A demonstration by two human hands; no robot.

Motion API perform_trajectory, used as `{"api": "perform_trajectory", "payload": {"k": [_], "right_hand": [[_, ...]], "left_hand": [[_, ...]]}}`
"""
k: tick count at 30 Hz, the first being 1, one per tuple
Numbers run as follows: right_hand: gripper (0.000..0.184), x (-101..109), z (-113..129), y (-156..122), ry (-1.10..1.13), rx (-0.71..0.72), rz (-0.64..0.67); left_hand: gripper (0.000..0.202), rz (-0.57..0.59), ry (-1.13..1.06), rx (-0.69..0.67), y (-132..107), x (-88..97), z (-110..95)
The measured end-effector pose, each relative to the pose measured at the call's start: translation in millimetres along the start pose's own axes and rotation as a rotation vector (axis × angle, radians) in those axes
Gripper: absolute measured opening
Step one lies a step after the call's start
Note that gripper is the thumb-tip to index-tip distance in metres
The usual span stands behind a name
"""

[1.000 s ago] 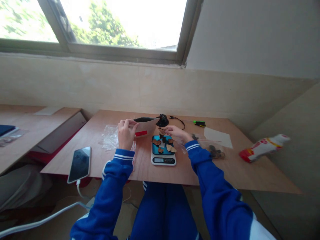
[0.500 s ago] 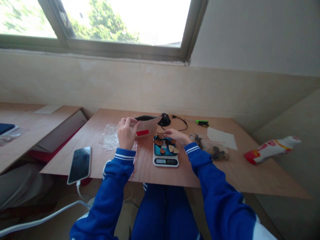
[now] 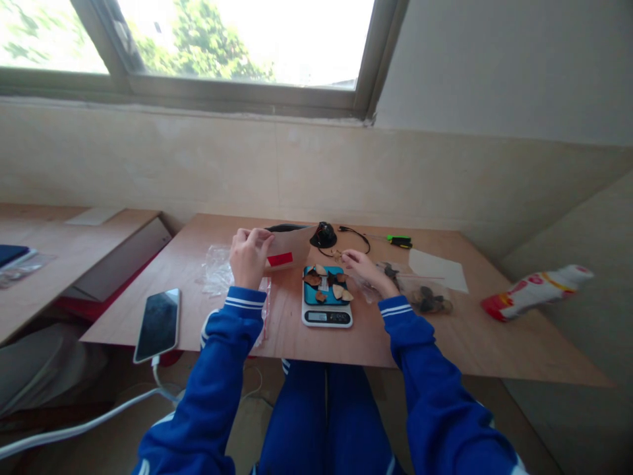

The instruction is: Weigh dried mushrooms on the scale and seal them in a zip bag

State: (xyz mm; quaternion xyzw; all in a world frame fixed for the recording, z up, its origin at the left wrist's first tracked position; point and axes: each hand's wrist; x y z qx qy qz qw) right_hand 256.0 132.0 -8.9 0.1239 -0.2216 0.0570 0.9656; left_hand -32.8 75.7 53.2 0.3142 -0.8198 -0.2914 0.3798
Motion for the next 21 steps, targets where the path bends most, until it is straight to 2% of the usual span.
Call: {"api": "perform_trajectory", "payload": {"k": [4,8,11,14,17,21], "right_hand": [[0.039,14,2,-39,-0.018,-0.023,-0.118],[0.04,16,-1,-104,-0.018,-0.067,-0.256],[0.043,10,-10,-158,0.001,-0.201,-0.364],[0.048,5,-18,-198,0.024,-0.331,-0.421],[0.05,3,-19,-214,0.051,-0.342,-0.424],[0.047,2,-12,-211,0.055,-0.275,-0.386]], "left_hand": [[0.008,-0.013,-0.025,0.009,9,-6.9,3],[0.006,-0.048,-0.073,0.064,27,-15.4,12],[0.006,-0.111,-0.06,0.098,36,-20.2,20],[0.012,-0.092,-0.069,0.079,37,-24.9,21],[0.022,-0.021,-0.124,0.016,31,-30.0,18],[0.04,-0.011,-0.183,-0.068,19,-31.4,17]]}}
Point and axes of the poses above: each hand's wrist, its own y-axis towards the middle knuckle, its own x-axis out of the back of the hand, z = x × y, and after that the axes turned 5 degrees about -z, right-handed
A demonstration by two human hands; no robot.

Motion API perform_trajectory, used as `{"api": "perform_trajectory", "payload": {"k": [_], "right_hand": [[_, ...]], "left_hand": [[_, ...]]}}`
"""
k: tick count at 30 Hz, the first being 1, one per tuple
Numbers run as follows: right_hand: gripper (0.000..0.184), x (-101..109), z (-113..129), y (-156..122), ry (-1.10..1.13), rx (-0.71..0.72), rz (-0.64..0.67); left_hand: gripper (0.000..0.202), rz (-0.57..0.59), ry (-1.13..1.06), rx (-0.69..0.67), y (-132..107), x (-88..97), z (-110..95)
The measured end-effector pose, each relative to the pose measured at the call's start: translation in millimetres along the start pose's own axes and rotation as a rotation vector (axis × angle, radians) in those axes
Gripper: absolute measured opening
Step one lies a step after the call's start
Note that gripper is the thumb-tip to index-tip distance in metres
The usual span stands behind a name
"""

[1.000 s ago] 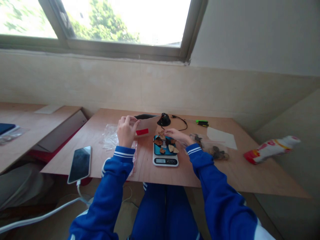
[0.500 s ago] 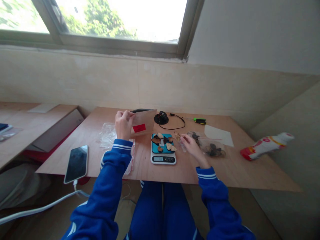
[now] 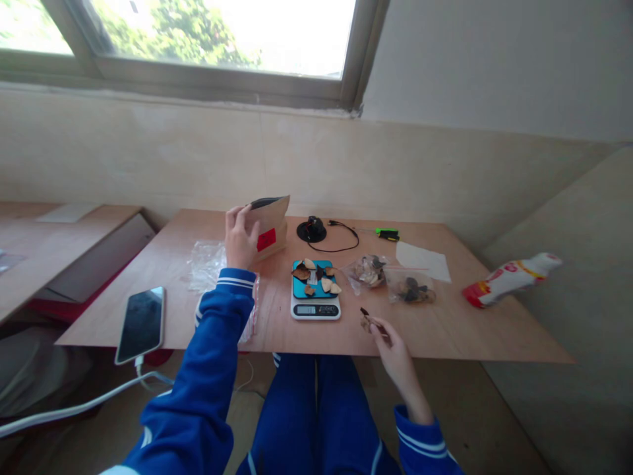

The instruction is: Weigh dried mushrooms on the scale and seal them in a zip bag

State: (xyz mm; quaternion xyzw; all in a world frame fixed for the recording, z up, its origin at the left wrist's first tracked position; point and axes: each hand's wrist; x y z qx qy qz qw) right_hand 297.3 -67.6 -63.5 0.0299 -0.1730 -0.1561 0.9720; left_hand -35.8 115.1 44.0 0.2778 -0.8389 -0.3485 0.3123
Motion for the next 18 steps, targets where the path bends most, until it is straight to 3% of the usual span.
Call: {"api": "perform_trajectory", "payload": {"k": [3,6,12,15,18], "right_hand": [[0.043,-10,6,6,-0.026,0.049,0.015],[0.037,-27,16,16,-0.099,0.121,0.014],[0.023,-69,48,54,-0.438,0.47,0.035],[0.019,-87,55,71,-0.64,0.558,0.063],[0.017,-101,55,81,-0.761,0.601,0.083]], "left_hand": [[0.047,-0.008,-0.032,-0.021,-15,7.5,0],[0.041,-0.019,-0.047,0.06,-45,20.2,-5],[0.019,0.058,-0.068,0.265,-141,45.6,-29],[0.019,0.15,-0.085,0.347,-185,57.6,-43],[0.02,0.22,-0.102,0.401,-212,69.8,-55]]}}
Point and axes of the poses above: each hand's wrist, its own y-axis towards the middle knuckle, its own x-axis out of the back of the hand, z = x × y, and after that the axes turned 5 degrees about -z, right-handed
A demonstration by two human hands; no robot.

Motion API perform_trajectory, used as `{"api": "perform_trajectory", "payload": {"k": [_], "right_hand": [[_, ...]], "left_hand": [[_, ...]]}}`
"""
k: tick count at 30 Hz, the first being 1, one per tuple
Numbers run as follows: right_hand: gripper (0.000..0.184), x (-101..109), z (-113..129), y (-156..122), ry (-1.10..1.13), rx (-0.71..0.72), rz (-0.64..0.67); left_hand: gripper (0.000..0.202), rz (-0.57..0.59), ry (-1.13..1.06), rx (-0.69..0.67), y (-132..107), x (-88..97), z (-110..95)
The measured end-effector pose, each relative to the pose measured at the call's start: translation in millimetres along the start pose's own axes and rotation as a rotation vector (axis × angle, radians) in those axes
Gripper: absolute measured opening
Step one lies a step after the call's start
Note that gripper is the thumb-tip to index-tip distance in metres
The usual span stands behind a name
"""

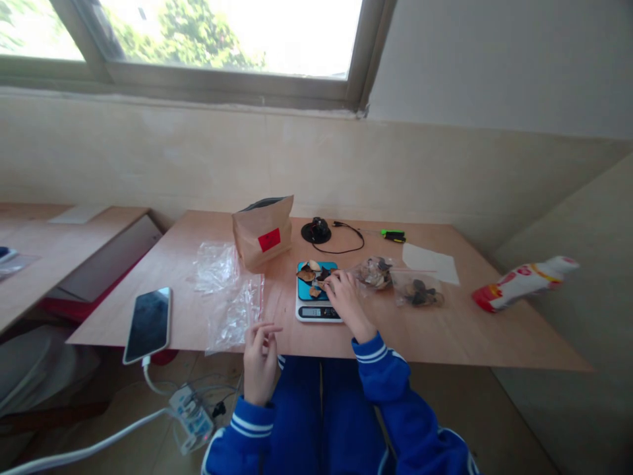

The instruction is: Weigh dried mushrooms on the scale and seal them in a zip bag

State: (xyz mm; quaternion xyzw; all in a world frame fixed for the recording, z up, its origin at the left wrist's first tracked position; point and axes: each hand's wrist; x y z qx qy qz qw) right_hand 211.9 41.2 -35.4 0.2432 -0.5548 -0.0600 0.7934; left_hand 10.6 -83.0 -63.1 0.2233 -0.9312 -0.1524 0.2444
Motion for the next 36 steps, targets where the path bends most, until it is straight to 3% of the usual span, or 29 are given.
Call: {"api": "perform_trajectory", "payload": {"k": [4,7,11,16,20,24,28,32,36], "right_hand": [[0.017,-1,1,-1,0.023,0.004,0.04],[0.024,10,-6,-20,0.179,-0.023,-0.054],[0.025,26,-27,-78,0.313,-0.118,-0.234],[0.024,37,-43,-175,0.339,-0.252,-0.212],[0.029,41,-36,-219,0.343,-0.248,-0.197],[0.03,45,-22,-221,0.37,-0.254,-0.156],[0.03,47,-9,-209,0.409,-0.261,-0.109],[0.03,49,0,-202,0.46,-0.273,-0.077],[0.029,48,3,-202,0.484,-0.273,-0.047]], "left_hand": [[0.021,0.032,-0.029,-0.047,-18,7.5,-5],[0.021,0.045,-0.049,-0.075,-20,11.2,-6],[0.021,0.051,-0.074,-0.069,-17,15.1,-1],[0.021,0.092,-0.107,-0.034,-19,19.3,8],[0.022,0.144,-0.113,-0.018,-29,20.9,12],[0.022,0.145,-0.06,-0.033,-44,20.5,11],[0.02,0.0,0.108,-0.03,-44,18.2,12],[0.024,-0.17,0.267,-0.02,-15,12.2,21],[0.041,-0.215,0.41,0.056,24,3.0,38]]}}
Point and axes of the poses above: each hand's wrist, its own y-axis towards the middle knuckle, its own x-axis out of the back of the hand, z = x × y, and after that the axes turned 5 degrees about -z, right-handed
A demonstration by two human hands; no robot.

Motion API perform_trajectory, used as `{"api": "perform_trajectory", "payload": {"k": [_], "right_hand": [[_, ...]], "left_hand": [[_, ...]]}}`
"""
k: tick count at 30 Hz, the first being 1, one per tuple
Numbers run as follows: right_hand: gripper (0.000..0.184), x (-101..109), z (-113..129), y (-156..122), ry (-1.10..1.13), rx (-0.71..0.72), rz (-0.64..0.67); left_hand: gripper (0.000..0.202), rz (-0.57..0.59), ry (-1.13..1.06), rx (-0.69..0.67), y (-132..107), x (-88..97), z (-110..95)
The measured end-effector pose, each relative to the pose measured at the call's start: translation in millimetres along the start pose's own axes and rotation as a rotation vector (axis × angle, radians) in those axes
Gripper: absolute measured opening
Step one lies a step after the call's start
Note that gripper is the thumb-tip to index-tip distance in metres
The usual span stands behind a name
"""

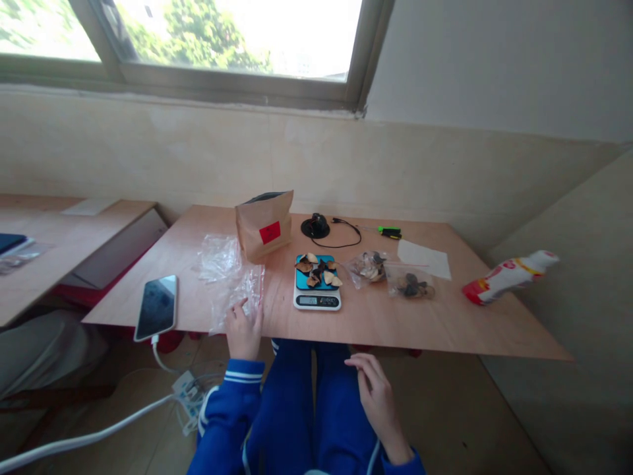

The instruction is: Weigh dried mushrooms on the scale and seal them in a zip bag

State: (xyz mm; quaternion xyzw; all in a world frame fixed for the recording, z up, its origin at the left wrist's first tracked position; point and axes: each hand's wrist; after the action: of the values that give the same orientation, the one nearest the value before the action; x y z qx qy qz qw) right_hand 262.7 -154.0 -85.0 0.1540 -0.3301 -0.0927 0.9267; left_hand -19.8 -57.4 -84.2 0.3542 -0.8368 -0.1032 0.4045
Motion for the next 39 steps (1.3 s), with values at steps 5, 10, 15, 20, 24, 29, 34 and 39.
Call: {"api": "perform_trajectory", "payload": {"k": [5,10,15,20,24,29,34,39], "right_hand": [[0.029,1,-1,-1,0.019,-0.011,0.014],[0.029,2,8,6,0.066,-0.015,0.03],[0.03,-10,36,27,0.198,0.013,0.099],[0.025,-38,82,60,0.435,-0.047,0.119],[0.041,-58,114,76,0.724,-0.185,0.095],[0.034,-67,130,74,0.794,-0.267,0.089],[0.036,-67,131,71,0.73,-0.199,0.138],[0.037,-67,125,79,0.8,-0.26,0.143]], "left_hand": [[0.031,0.147,0.071,0.082,25,-15.5,17],[0.016,0.232,-0.042,0.134,31,-9.5,23],[0.019,0.091,-0.136,0.138,35,5.1,4],[0.024,0.007,-0.274,-0.033,24,33.4,-44],[0.02,0.158,-0.487,-0.16,-7,49.1,-81],[0.019,0.279,-0.687,-0.004,-33,47.7,-84],[0.029,0.408,-0.986,0.256,-29,46.6,-74],[0.032,0.386,-1.059,0.339,-26,47.6,-77]]}}
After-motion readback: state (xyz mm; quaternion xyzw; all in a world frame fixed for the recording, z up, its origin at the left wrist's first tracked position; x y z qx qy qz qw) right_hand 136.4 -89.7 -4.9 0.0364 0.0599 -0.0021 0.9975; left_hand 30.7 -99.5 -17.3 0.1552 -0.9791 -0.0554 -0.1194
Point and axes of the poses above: each hand's wrist, its own y-axis towards the middle knuckle, its own x-axis out of the back of the hand, z = x × y, and after that the axes turned 5 degrees about -z, right-handed
